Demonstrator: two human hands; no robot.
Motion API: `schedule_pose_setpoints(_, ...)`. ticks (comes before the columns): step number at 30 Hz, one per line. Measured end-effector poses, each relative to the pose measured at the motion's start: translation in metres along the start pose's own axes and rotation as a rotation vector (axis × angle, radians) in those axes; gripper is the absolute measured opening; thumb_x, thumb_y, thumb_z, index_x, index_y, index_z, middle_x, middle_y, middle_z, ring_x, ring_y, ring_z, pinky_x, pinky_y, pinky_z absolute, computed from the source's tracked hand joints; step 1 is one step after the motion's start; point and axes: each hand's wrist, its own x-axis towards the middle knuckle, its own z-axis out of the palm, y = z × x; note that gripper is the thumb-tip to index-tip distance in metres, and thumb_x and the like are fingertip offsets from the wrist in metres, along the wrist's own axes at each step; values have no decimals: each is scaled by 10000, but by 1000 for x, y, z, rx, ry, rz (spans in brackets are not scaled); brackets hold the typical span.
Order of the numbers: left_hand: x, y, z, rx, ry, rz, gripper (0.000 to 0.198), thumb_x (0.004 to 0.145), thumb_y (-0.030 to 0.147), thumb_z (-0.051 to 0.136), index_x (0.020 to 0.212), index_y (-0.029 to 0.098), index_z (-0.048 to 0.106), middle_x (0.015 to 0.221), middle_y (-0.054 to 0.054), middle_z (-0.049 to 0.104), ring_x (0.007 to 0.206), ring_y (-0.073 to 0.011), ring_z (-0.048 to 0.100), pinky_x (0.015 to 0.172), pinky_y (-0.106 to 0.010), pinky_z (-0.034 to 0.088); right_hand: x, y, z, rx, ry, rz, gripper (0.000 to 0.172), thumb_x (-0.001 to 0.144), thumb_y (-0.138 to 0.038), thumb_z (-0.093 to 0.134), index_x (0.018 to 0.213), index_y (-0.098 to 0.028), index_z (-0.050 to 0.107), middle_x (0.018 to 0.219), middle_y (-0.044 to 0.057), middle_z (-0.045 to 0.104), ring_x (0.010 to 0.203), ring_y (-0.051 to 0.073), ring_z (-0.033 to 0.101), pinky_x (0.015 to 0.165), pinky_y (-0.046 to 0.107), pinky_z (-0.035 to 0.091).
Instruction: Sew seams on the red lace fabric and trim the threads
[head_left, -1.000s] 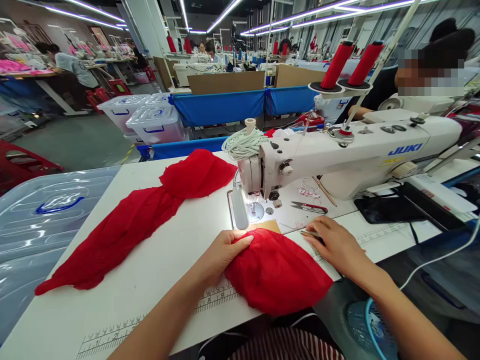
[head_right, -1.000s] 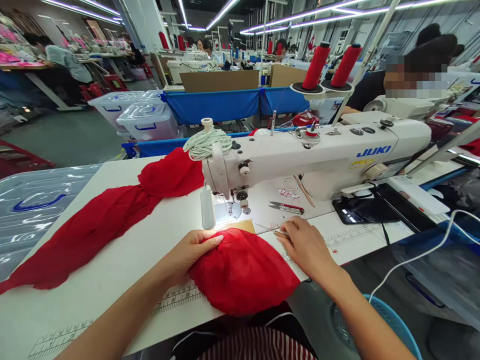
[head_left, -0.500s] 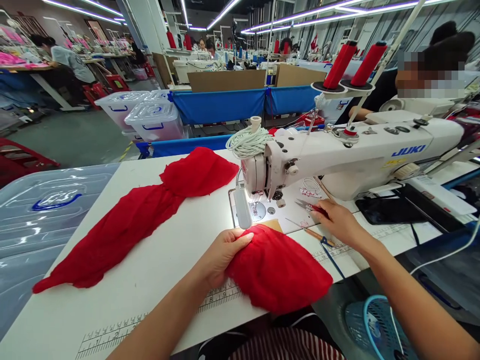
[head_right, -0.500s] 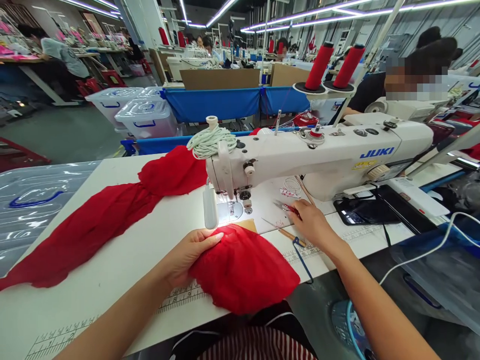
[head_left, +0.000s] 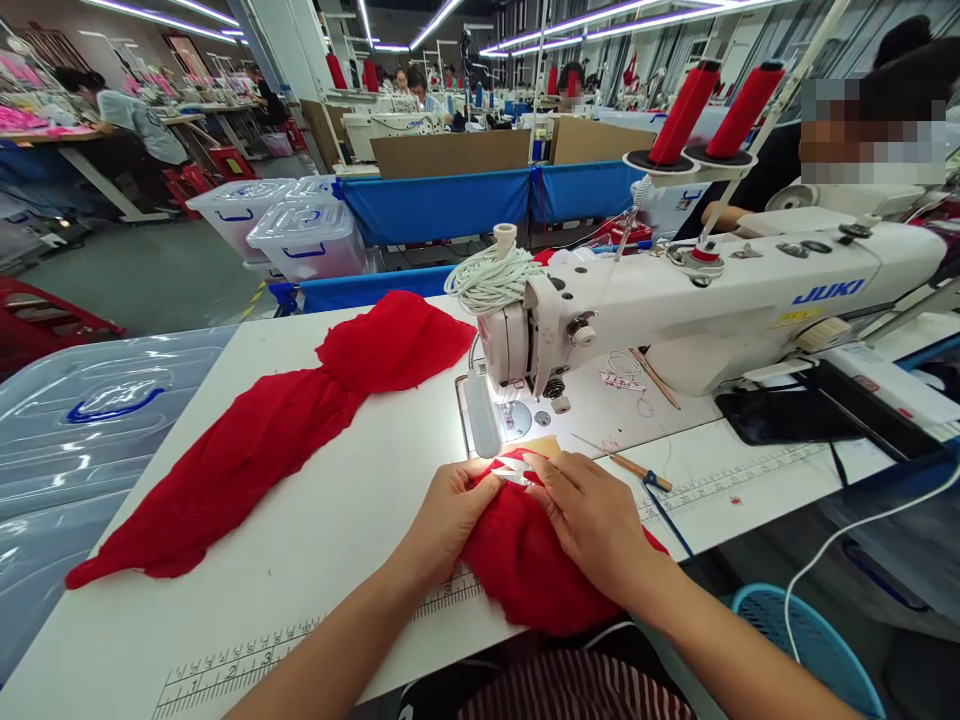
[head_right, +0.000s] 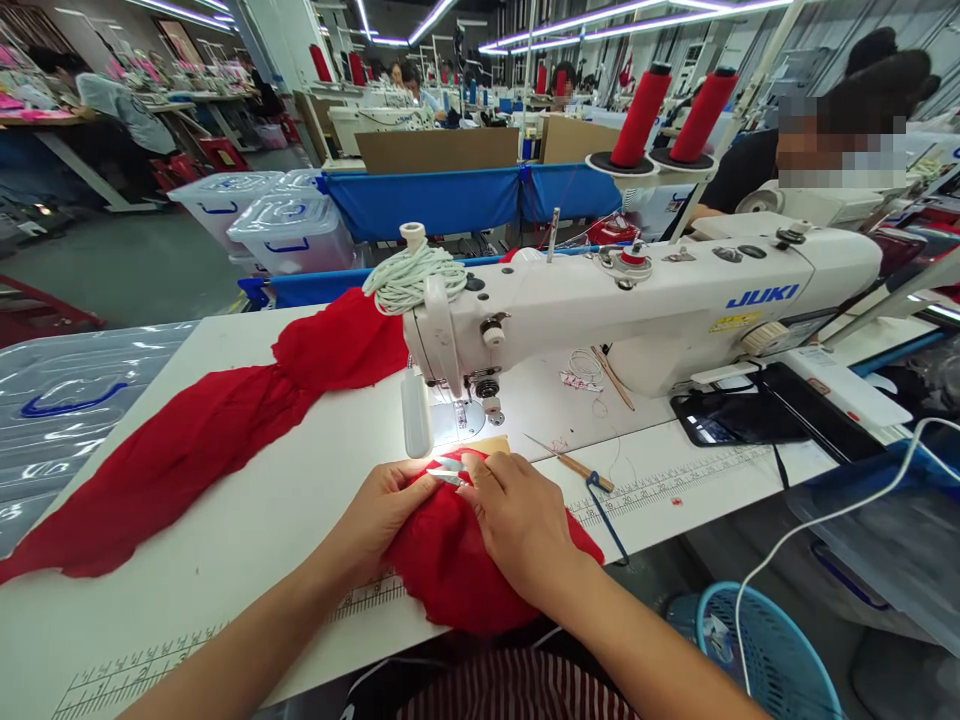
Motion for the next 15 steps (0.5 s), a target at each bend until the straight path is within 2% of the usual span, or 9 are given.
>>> schedule_pose_setpoints(5,0,-3,0,21,39,9,267,699,370,655,551,163,573,588,1,586,521,-110,457,472,-229,320,5,-3,4,9,0,0,322,960,-260,345,1104,-190,624,818,87,667,749,204,597,585,305,446)
schedule_pose_setpoints(9,0,-2,-1,0,27,-11,348,696,448,677,553,158,548,566,0,559,521,-109,451,462,-223,311,5,1,-3,98,59,33,309,955,-232,353,1098,-188,624,856,82,677,785,198,619,647,305,472)
schedule_pose_setpoints(13,2,-1,-6,-127,121,-56,382,689,430,702,551,165,463,499,54,455,454,-57,339,420,-189,246,-12,27,-10,20,52,155,339,963,-294,330,1210,-209,547,921,86,661,837,214,622,687,324,490)
schedule_pose_setpoints(15,3,0,-7,-245,97,-83,356,675,377,727,574,164,460,499,62,457,449,-48,345,424,-176,262,-23,46,-10,-103,19,216,351,954,-329,343,1216,-197,535,924,94,648,837,234,613,648,334,485)
